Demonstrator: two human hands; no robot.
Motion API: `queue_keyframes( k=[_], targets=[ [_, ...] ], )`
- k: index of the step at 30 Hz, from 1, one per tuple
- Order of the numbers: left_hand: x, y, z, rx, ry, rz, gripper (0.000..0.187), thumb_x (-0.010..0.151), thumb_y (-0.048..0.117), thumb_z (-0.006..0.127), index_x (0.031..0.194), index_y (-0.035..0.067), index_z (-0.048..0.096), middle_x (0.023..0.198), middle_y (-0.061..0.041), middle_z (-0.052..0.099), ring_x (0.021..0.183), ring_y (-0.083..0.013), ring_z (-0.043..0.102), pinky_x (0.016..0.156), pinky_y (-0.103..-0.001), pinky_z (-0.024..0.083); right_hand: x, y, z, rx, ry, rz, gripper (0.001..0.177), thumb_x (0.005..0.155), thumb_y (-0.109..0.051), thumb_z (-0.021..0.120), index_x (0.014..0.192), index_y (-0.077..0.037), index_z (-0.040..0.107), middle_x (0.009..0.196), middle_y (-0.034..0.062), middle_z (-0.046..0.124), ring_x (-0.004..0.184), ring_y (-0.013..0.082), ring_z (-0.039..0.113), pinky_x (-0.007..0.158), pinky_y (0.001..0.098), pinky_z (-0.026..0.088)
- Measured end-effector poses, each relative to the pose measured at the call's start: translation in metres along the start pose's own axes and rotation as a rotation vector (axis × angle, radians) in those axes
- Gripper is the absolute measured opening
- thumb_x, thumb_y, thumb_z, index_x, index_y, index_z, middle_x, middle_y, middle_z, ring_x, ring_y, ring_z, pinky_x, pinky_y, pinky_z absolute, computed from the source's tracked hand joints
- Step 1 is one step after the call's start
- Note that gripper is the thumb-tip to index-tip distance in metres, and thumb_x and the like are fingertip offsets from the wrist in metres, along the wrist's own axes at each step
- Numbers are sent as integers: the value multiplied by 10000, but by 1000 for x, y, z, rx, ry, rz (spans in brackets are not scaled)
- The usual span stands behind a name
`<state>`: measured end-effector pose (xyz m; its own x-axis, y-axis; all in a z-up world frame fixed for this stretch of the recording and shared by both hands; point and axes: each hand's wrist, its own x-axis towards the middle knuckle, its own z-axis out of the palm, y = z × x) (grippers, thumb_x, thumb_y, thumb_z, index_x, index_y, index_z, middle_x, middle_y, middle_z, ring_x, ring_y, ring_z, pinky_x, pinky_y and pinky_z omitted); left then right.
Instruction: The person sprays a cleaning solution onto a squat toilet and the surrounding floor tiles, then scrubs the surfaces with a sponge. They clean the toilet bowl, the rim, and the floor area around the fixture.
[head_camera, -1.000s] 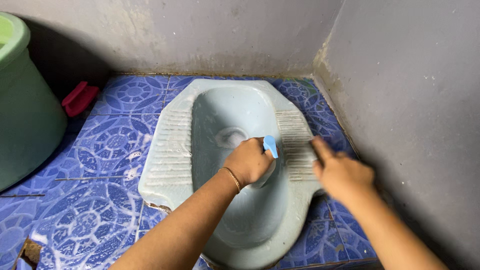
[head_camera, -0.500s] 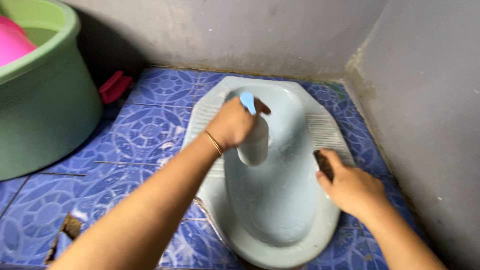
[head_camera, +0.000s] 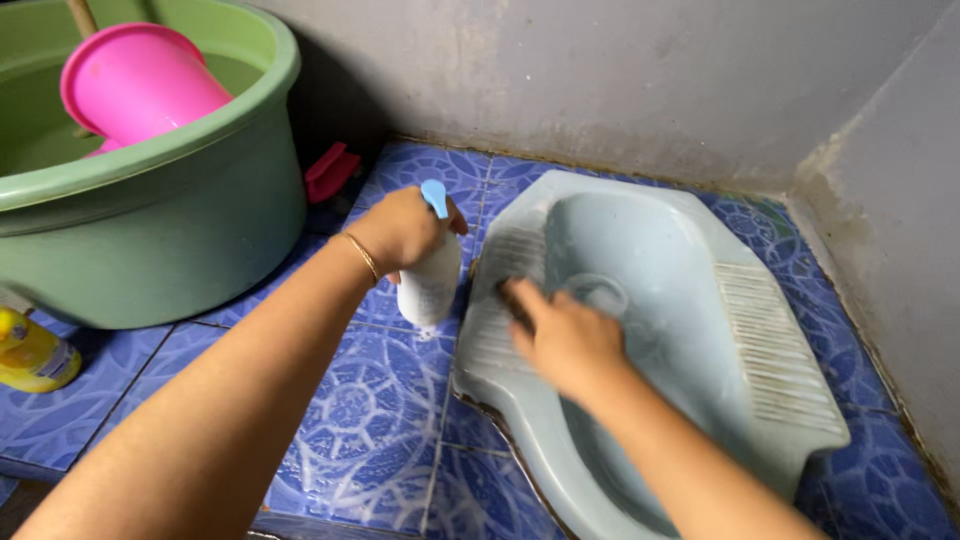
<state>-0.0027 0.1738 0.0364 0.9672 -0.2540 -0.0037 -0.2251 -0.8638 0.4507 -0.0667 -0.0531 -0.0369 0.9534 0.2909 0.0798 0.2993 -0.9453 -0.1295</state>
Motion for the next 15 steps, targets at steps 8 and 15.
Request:
queue_keyframes(
  k=[8, 15],
  targets=[
    [-1, -39, 19, -31, 118, -11, 397, 922, 270, 457, 1091, 212, 812, 1121, -170, 758, 1012, -370, 715, 891, -428, 564, -21, -26, 16, 48, 31, -139, 600, 898, -510, 571, 1478, -434, 439, 1038, 129, 677, 826, 364, 719, 690, 516, 591],
    [-12, -50, 18, -55, 137, -144, 368, 897, 314, 441, 1028, 227, 774, 1081, -129, 742, 1031, -371, 685, 897, -445, 532, 57, -8, 1, -41, -12, 188, 498, 971, -534, 496, 1443, -394, 425, 1072, 122, 711, 902, 362, 718, 738, 541, 567]
  ],
)
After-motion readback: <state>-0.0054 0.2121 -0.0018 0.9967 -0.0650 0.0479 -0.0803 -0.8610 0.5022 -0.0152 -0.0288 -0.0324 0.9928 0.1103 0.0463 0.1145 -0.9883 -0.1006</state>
